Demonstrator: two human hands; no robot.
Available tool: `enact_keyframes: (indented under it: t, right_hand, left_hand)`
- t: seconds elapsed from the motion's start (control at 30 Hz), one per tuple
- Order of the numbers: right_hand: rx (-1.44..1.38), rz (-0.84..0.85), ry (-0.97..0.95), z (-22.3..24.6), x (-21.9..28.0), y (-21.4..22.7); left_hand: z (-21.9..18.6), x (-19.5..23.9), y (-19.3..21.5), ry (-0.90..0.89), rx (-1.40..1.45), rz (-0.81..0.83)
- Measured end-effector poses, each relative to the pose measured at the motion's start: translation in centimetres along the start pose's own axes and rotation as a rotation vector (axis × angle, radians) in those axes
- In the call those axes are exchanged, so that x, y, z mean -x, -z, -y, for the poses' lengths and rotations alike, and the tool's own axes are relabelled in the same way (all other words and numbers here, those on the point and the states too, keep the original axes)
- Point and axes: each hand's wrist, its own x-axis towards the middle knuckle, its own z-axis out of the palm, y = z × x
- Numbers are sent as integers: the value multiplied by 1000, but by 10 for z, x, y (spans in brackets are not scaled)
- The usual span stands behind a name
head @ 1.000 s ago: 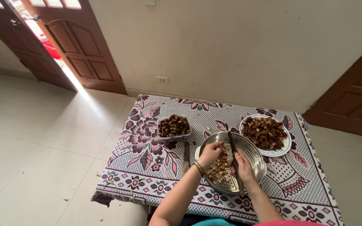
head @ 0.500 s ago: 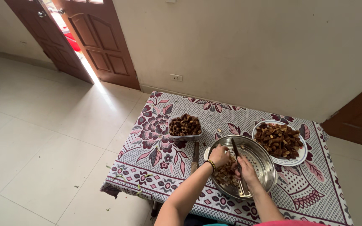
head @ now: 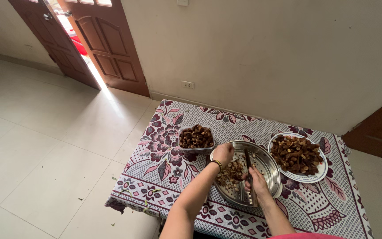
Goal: The person peels the skin off small brown fruits using a knife and their hands, placing the peeled fruit into a metal steamer basket and the skins onto a white plate.
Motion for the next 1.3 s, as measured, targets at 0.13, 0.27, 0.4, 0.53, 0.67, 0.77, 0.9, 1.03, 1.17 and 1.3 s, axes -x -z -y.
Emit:
enact_keyframes:
  t: [0.13, 0.27, 0.4, 0.53, 0.67, 0.77, 0.9, 1.03, 1.17, 1.3]
  right_hand:
    - [-20, -14, 4, 4, 5, -8]
    - [-15, 51, 29, 4, 12, -9]
    - [-35, 46, 25, 1, 13, -6]
    - [-83, 27, 22, 5, 15, -4]
    - [-80, 89, 79, 8, 23, -10]
    - [-44, 197, 159, 12, 27, -11]
    - [-37, 195, 191, 24, 45, -23]
    - [30, 244, 234, 38, 66, -34]
    - [1, 225, 213, 51, 76, -43]
    - [222, 182, 323, 56, 82, -44]
  left_hand:
    - [12, -28, 18, -19, -382, -391]
    - [44, -42, 53, -66, -704, -529]
    - [54, -40, 76, -170, -796, -470]
    - [41, -21, 87, -229, -379, -557]
    - [21, 3, 71, 75, 789, -39]
    - [10, 31, 56, 134, 1079, 185]
    - [-1, 57, 39, -25, 1410, 394]
    - [-11, 73, 31, -12, 1376, 462]
    - [-23, 81, 22, -54, 1422, 503]
    - [-36, 87, 27, 2, 1438, 480]
